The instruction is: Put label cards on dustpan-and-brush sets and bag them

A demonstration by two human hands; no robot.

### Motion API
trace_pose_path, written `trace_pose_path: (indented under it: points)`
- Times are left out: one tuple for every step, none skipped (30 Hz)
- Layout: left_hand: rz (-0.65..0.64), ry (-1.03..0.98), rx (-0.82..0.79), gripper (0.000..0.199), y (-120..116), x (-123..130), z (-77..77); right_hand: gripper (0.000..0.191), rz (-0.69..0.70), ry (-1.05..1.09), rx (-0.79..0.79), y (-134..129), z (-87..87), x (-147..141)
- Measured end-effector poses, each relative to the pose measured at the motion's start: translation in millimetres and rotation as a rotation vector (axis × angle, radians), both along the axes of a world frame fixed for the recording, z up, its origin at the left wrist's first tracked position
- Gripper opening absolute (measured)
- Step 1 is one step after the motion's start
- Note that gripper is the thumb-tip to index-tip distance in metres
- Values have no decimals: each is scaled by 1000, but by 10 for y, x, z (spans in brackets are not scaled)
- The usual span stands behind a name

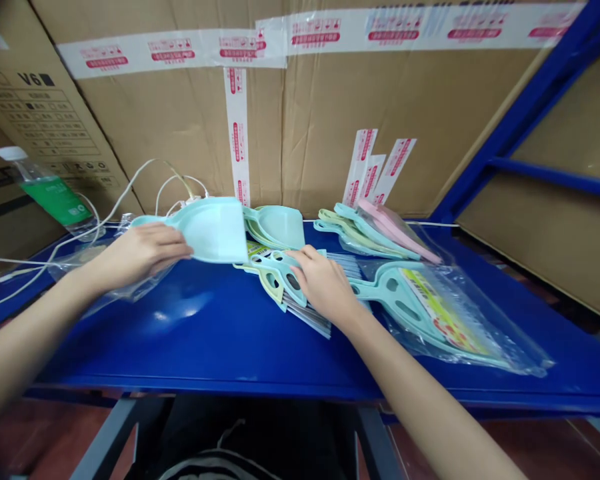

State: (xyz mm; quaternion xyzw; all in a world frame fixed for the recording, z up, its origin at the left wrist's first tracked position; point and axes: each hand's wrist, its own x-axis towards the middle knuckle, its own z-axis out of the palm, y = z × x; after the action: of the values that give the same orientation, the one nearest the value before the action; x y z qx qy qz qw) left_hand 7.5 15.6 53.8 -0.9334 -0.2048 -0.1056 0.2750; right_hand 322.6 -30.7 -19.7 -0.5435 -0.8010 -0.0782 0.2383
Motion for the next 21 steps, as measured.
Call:
trace_pose_path:
  points:
    - [11,-21,-29,46,-96,-130,-64,36,-6,-5,12,-2,4,-6]
    - [11,-39,-65,46,-185,-248,-140,37,-12,-9,25,-3,7,-11]
    - [10,-64,-92,45,-268,-349,-222,37,-16,-12,38,-4,9,-17]
    - [-1,-88,-111,44,-344,-433,-304,37,-18,-15,51,-5,9,-23]
    - [-29,-134,-116,44,-415,-499,-382,38,-19,-17,63,-6,8,-29]
    - [-19,-153,-138,42,-480,-547,-450,38,-20,-19,74,-7,6,-34]
    - [-28,-169,-166,41,-539,-577,-504,37,-22,-21,84,-9,4,-40]
    - [-49,-180,-201,41,-592,-592,-542,37,-21,-22,92,-11,2,-46]
    - [-63,-179,-243,40,-638,-594,-567,37,-16,-23,98,-13,-1,-53]
    - [-72,-172,-288,39,-675,-586,-581,37,-10,-23,105,-16,-2,-61]
    - [-75,-162,-331,39,-703,-570,-589,36,0,-22,113,-19,-1,-72]
    - [-85,-160,-368,38,-721,-549,-596,36,11,-19,124,-22,2,-85]
    - [-102,-164,-395,38,-731,-522,-606,36,24,-15,135,-26,7,-101]
    - [-123,-173,-414,37,-733,-492,-620,36,37,-10,146,-32,16,-120]
    - [-146,-183,-429,37,-730,-458,-639,35,48,-5,154,-39,28,-143]
    - [-160,-189,-445,37,-726,-422,-660,35,57,-1,158,-48,44,-169]
    - [-172,-197,-462,37,-721,-386,-679,34,65,1,157,-59,62,-200]
    - [-185,-205,-481,37,-716,-353,-690,33,74,-2,150,-74,83,-236]
    - [-205,-216,-502,36,-712,-326,-689,33,81,-9,141,-91,105,-277]
    - [-227,-226,-526,34,-706,-310,-671,32,91,-19,132,-110,128,-323]
    - [-241,-232,-555,31,-696,-308,-636,31,103,-33,122,-131,151,-375]
